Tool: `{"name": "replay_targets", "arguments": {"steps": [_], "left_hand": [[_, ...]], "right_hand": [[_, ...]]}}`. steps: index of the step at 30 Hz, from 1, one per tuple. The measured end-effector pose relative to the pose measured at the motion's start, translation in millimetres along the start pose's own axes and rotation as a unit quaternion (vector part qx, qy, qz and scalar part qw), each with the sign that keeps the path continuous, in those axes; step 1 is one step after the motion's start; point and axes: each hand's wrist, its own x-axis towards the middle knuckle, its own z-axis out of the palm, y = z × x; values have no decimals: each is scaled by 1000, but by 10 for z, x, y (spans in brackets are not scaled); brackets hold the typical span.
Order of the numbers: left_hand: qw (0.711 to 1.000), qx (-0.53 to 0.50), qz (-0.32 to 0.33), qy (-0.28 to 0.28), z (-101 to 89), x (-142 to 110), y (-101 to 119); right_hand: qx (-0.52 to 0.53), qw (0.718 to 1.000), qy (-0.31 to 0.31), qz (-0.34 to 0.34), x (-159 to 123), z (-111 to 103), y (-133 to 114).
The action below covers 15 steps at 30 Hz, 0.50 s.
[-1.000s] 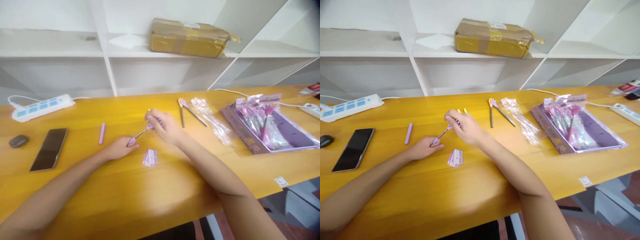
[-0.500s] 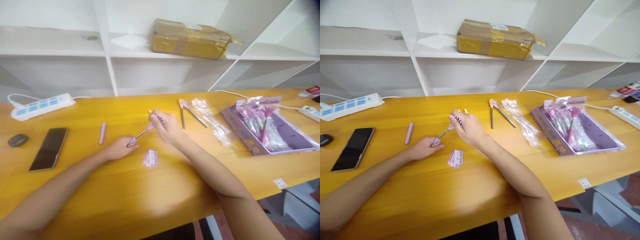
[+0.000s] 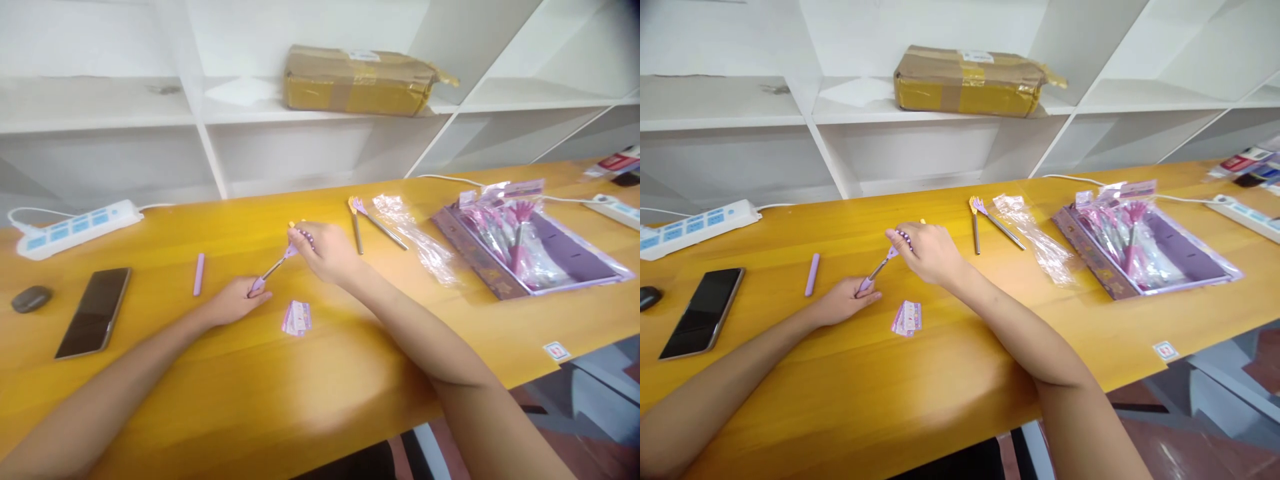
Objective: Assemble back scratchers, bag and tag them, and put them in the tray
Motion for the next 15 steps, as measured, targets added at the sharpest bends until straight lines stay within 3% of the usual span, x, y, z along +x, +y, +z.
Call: {"name": "replay_targets", "arguments": {"steps": [15], "left_hand": [[1000,1,-4,-7,-8,-3,35]], "right_hand": [[-11,999,-2,-38,-13,-67,39]]}}
